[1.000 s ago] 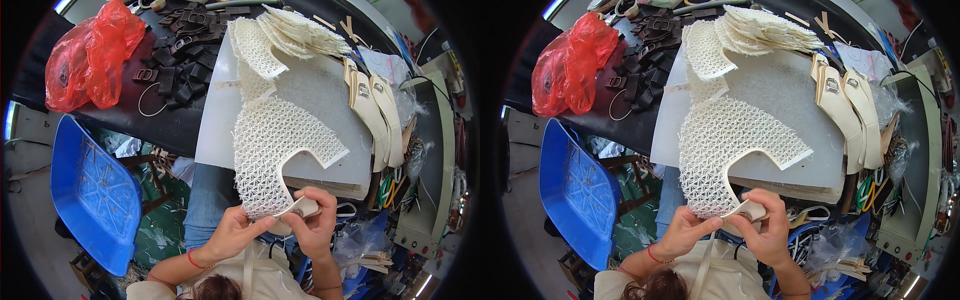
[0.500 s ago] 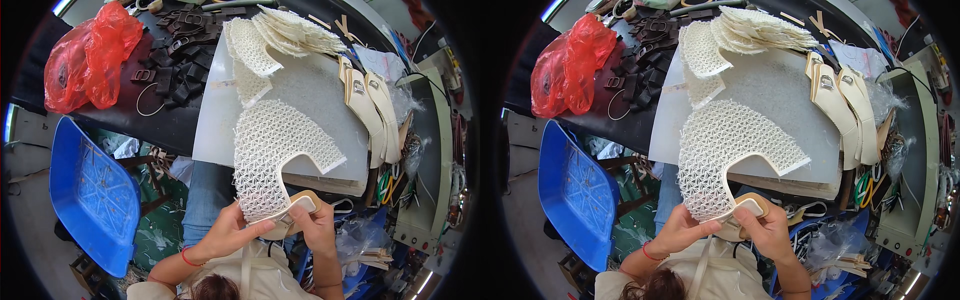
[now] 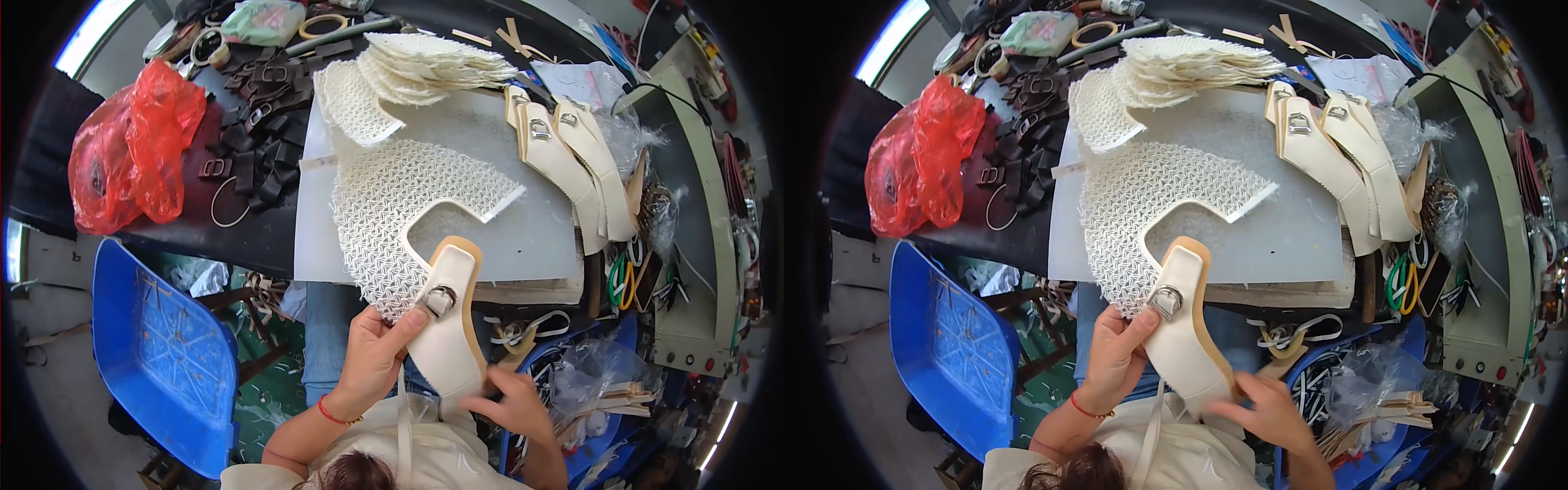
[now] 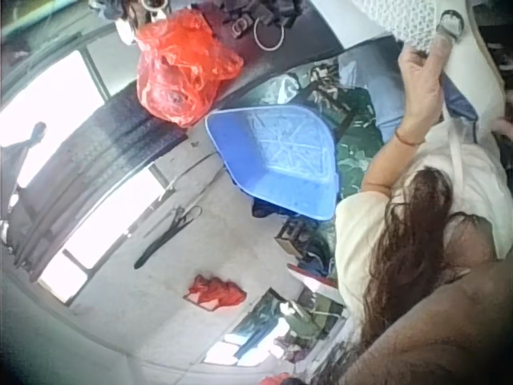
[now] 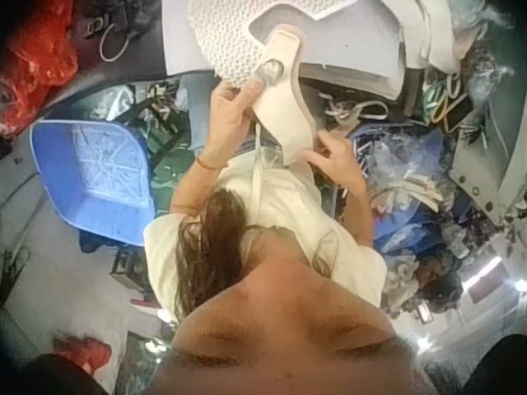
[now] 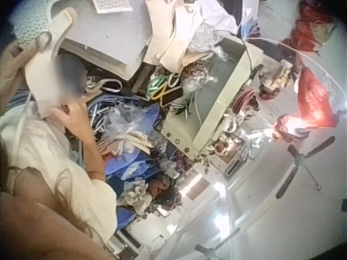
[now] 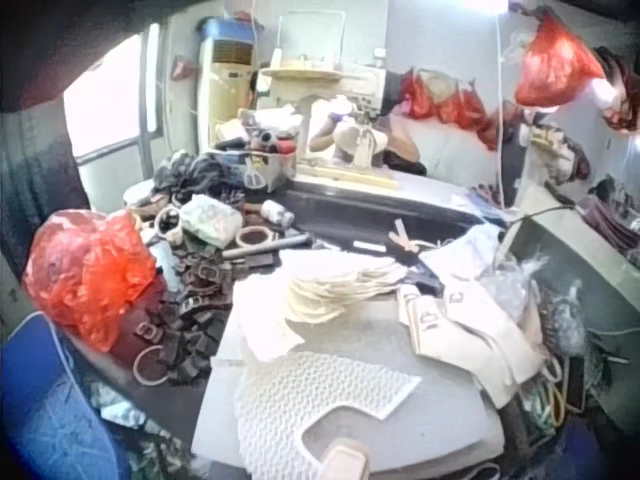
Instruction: The person assembles white woven sandals by hand. They pick up a woven upper and a sole, align them, and press the components together to form a finished sandal. The person repeats this process for multiple units, placing the completed sandals on the table.
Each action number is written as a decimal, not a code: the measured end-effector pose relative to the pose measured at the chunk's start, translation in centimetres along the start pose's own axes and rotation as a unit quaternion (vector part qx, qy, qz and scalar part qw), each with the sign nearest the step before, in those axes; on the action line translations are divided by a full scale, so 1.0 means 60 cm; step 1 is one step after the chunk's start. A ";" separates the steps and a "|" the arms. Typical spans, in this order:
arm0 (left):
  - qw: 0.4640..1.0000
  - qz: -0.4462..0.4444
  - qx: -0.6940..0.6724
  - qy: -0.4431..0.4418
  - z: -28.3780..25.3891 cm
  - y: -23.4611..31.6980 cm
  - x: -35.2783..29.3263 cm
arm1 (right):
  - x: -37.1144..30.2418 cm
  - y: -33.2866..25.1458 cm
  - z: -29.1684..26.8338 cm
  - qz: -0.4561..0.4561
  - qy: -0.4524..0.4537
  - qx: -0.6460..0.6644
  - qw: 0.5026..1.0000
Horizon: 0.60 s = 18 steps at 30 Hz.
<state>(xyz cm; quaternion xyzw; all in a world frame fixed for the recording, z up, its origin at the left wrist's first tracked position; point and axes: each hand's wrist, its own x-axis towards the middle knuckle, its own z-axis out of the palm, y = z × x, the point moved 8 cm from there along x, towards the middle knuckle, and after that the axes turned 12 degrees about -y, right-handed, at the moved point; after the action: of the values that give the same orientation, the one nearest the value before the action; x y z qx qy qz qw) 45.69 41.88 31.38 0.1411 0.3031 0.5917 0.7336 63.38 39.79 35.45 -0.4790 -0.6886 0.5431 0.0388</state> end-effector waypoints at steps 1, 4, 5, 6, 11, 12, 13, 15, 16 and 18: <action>1.000 -0.005 -0.019 0.009 0.005 -0.004 0.001 | -0.042 0.040 -0.008 0.071 -0.040 -0.034 0.996; 0.966 -0.226 0.100 -0.072 0.008 -0.075 0.003 | -0.159 0.050 -0.094 0.053 0.122 -0.155 0.979; 0.939 -0.295 0.143 -0.103 0.012 -0.093 0.001 | -0.179 0.014 -0.125 0.033 0.179 -0.231 0.956; 0.898 -0.338 0.171 -0.222 0.046 -0.114 -0.026 | -0.189 -0.012 -0.141 0.037 0.175 -0.266 0.947; 0.696 0.169 0.554 -0.425 0.355 -0.032 -0.041 | -0.181 -0.129 -0.182 -0.026 0.130 -0.379 0.916; 0.683 0.152 0.558 -0.447 0.377 -0.037 -0.027 | -0.185 -0.167 -0.198 -0.080 0.197 -0.363 0.907; 0.680 0.050 0.534 -0.500 0.366 -0.062 -0.003 | -0.189 -0.208 -0.212 -0.132 0.260 -0.354 0.889; 0.735 0.163 0.491 -0.439 0.365 0.016 0.006 | -0.253 -0.237 -0.258 -0.216 0.553 -0.248 0.765; 0.783 0.122 0.449 -0.413 0.343 0.029 0.019 | -0.261 -0.236 -0.266 -0.205 0.561 -0.260 0.759; 0.869 0.100 0.338 -0.347 0.305 0.060 0.018 | -0.200 -0.205 -0.270 -0.285 0.462 -0.108 0.833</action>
<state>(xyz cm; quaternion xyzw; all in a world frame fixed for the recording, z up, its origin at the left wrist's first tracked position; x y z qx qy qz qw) 54.22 46.60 47.34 0.6058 0.1952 0.4362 0.6362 71.54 43.50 57.30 -0.4578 -0.7509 0.1457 0.4531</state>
